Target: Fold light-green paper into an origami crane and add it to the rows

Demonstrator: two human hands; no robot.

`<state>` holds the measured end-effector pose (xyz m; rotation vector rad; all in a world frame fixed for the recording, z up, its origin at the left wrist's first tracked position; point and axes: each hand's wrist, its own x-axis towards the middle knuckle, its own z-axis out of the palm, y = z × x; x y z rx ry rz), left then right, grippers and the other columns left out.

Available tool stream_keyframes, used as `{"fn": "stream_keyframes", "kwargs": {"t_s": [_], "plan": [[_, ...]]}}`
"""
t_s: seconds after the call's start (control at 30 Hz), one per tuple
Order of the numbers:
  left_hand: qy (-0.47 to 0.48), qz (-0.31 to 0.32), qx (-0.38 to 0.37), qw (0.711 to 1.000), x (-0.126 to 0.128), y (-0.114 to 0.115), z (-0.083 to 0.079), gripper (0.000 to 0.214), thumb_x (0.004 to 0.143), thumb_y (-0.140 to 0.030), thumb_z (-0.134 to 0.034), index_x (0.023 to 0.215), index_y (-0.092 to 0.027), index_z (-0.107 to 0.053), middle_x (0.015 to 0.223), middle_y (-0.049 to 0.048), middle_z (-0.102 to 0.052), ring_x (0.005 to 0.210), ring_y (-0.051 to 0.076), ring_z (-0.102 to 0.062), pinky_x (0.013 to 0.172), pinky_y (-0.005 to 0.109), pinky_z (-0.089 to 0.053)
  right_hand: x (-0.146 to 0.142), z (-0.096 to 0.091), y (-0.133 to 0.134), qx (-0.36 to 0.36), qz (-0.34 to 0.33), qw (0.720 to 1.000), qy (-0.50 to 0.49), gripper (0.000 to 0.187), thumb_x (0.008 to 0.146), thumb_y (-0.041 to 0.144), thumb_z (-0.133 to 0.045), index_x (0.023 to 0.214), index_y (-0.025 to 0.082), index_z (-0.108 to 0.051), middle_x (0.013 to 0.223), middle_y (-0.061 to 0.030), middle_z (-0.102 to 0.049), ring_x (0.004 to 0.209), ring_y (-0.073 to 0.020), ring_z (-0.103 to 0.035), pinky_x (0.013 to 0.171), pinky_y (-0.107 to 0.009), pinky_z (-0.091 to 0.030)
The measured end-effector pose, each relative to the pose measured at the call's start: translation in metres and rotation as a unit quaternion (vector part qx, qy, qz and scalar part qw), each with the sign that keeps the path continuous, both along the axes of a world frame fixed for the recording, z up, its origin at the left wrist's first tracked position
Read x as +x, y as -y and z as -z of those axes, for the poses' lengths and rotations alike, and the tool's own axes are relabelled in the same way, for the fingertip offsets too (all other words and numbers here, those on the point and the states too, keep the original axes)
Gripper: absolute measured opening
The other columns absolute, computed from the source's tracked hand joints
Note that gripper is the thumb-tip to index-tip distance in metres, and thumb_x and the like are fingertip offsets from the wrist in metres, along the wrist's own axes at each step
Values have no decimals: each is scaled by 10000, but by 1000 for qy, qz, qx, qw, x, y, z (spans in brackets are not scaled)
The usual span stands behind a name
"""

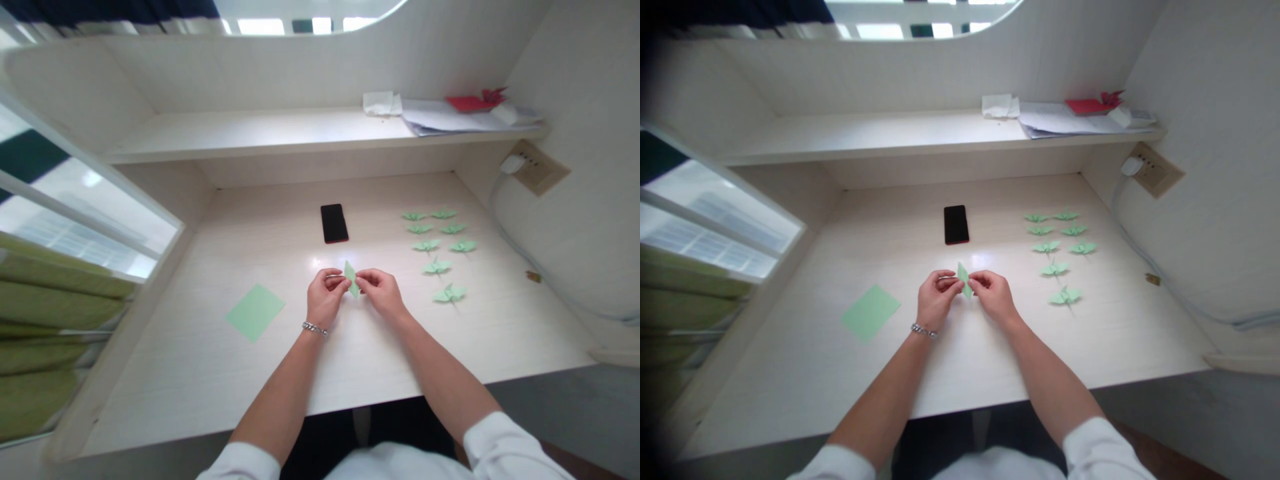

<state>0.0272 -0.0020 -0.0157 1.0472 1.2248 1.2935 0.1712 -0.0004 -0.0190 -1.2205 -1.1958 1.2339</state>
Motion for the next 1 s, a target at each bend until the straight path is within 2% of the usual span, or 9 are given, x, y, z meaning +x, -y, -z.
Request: {"fn": "stream_keyframes", "kwargs": {"t_s": [0.2,0.3,0.5,1.0], "plan": [[13,-10,-2,1000,1,-2,1,323,602,-297,-793,828,-130,-633,772,69,-698,695,182,-674,668,324,-562,-1,-4,2,37,54,997,51,230,730,364,-667,845,168,-698,797,-65,-701,693,-181,-635,619,-286,-518],[2,-4,-6,1000,1,-2,4,302,608,-308,-790,802,-121,-653,782,78,-699,695,175,-667,683,320,-557,-1,-7,3,48,57,994,75,220,735,357,-661,836,167,-707,812,-70,-709,711,-185,-644,650,-290,-517],[28,-13,-2,1000,1,-2,7,390,588,-288,-812,891,-132,-623,794,67,-698,733,173,-671,705,311,-549,-2,-10,4,42,60,994,85,248,710,385,-683,822,165,-708,834,-80,-717,736,-200,-654,656,-296,-519],[-24,-21,6,999,3,1,0,265,604,-320,-791,763,-139,-680,761,55,-698,700,164,-645,698,301,-525,-3,-7,5,39,78,993,85,243,710,383,-689,823,168,-710,840,-73,-719,747,-205,-660,692,-314,-526]]}}
